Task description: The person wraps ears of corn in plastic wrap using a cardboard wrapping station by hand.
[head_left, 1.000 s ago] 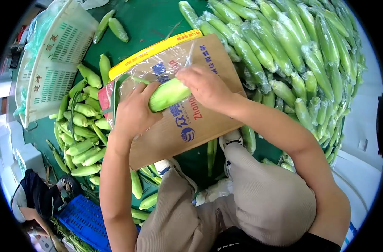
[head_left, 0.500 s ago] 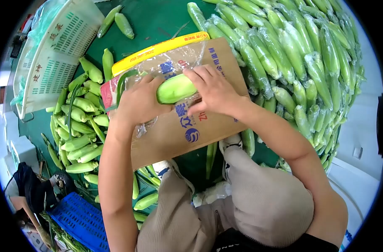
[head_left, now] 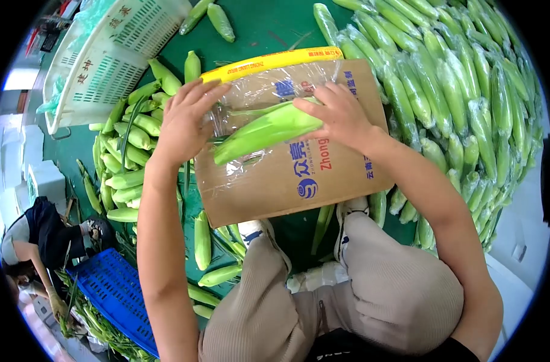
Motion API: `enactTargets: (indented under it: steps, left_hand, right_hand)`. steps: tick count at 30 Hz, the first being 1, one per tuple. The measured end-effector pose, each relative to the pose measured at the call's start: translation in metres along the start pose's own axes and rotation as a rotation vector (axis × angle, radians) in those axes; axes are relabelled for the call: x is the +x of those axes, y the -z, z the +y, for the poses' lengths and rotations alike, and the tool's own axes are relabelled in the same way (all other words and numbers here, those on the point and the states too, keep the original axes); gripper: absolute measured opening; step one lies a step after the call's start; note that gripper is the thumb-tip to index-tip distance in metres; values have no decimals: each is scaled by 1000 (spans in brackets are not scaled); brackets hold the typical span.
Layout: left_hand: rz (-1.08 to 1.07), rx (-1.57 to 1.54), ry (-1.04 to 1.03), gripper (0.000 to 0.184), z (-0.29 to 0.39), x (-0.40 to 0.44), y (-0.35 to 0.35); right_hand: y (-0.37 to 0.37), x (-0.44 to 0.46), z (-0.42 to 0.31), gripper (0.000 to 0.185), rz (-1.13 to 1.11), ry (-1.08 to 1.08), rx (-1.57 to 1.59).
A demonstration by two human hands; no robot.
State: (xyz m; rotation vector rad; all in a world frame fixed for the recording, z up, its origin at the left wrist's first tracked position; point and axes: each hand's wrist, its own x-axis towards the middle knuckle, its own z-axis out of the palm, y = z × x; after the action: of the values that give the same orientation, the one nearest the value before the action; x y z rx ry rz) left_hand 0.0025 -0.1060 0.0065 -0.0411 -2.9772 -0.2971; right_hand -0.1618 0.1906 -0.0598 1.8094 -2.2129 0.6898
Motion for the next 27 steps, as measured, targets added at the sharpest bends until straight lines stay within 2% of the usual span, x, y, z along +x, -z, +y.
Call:
enactTargets:
  steps: [3, 4, 6, 9, 10, 13, 16, 19, 20, 22, 23, 24, 25, 26, 27]
  left_hand:
    - [-242, 48, -21, 56, 2, 7, 0]
    - [-127, 57, -91, 39, -3, 4, -17]
    - [32, -43, -83, 24, 1, 3, -26]
    - [-67, -202, 142, 17, 22, -17, -16]
    - [-72, -220, 86, 17, 24, -23, -13]
    - [-114, -230, -52, 18, 20, -38, 11]
    - [-197, -122, 29, 30, -5, -65, 36]
    - [-266, 401, 352, 42, -27, -121, 44]
    - [0, 653, 219, 37, -27, -140, 40]
    - [199, 547, 261, 36, -4, -142, 34]
    - [147, 240, 327, 45, 8, -152, 21]
    - [190, 97, 135, 53, 18, -152, 2]
    - [95, 90, 171, 60, 47, -133, 3]
    - [63, -47, 249, 67, 59, -120, -10]
    - [84, -77, 291, 54, 65, -109, -19]
  right_hand:
    - [-1, 1, 0, 75, 12, 7, -14]
    - [-1, 1, 0, 76, 23, 9, -18]
    - [-2, -2, -1, 77, 37, 3, -6]
    - [-4, -2, 3, 79, 65, 1, 12]
    - [-5, -1, 3, 79, 77, 5, 6]
    - [-6, -1, 5, 79, 34, -30, 5]
    - [-8, -5, 6, 79, 22, -62, 8]
    - [-10, -3, 5, 78, 40, -64, 20]
    - [-9, -3, 4, 77, 48, -70, 21]
    - [-8, -4, 1, 78, 43, -115, 13]
    - [-8, -5, -1, 78, 34, -131, 12]
    - [-9, -8, -2, 78, 18, -155, 31]
    - [-10, -10, -2, 79, 2, -172, 47]
    - [-9, -9, 0, 79, -13, -187, 54]
    - [-8, -9, -1, 79, 9, -188, 47]
